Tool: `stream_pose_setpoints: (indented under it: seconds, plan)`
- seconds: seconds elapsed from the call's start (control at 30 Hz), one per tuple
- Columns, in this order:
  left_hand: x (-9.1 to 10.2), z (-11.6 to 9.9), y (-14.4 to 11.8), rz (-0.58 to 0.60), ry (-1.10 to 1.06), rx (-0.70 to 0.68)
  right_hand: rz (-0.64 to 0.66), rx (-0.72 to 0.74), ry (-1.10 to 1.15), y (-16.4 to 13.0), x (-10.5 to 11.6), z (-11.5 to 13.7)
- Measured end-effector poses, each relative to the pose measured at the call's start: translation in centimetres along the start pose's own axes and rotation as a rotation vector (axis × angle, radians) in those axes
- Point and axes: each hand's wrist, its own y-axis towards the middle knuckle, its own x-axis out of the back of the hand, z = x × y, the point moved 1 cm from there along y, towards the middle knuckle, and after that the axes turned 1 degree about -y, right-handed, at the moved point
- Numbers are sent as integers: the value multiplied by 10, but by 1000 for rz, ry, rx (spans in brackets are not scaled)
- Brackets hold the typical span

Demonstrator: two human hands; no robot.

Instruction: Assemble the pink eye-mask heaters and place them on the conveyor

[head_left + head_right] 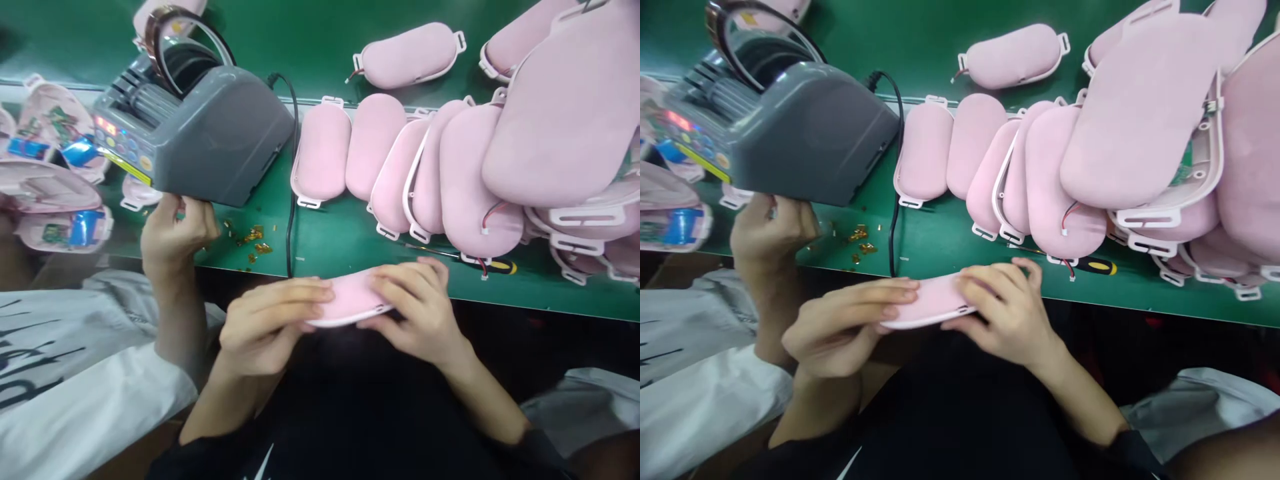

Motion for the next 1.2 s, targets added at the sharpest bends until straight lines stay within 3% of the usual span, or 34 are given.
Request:
stream_pose_setpoints:
  seconds: [0.1,0.23,0.3,0.4,0.63,0.73,0.97,1.1,1.2]
  plan:
    - [13,0,-1,55,286,63,-1,-24,120,-5,-6,-16]
    - [-4,-11,7,171,564,-81,-79,35,190,-7,-17,-19]
    - [-17,-10,11,173,546,-120,-78,37,205,-5,-19,-18]
    - [-28,-4,10,82,503,-108,-74,27,234,-3,-20,-18]
    - [-38,0,-5,-61,505,-89,-232,23,201,-8,-31,-13]
    - [-35,2,-4,-64,500,-112,-239,34,216,-7,-31,-15]
    - [-11,18,4,67,532,-77,-160,-53,302,-8,-23,-33]
    - [-17,16,4,1,513,-51,-190,-58,286,-10,-26,-34]
    - [-23,8,5,-12,530,20,-119,-32,164,-7,-24,-24]
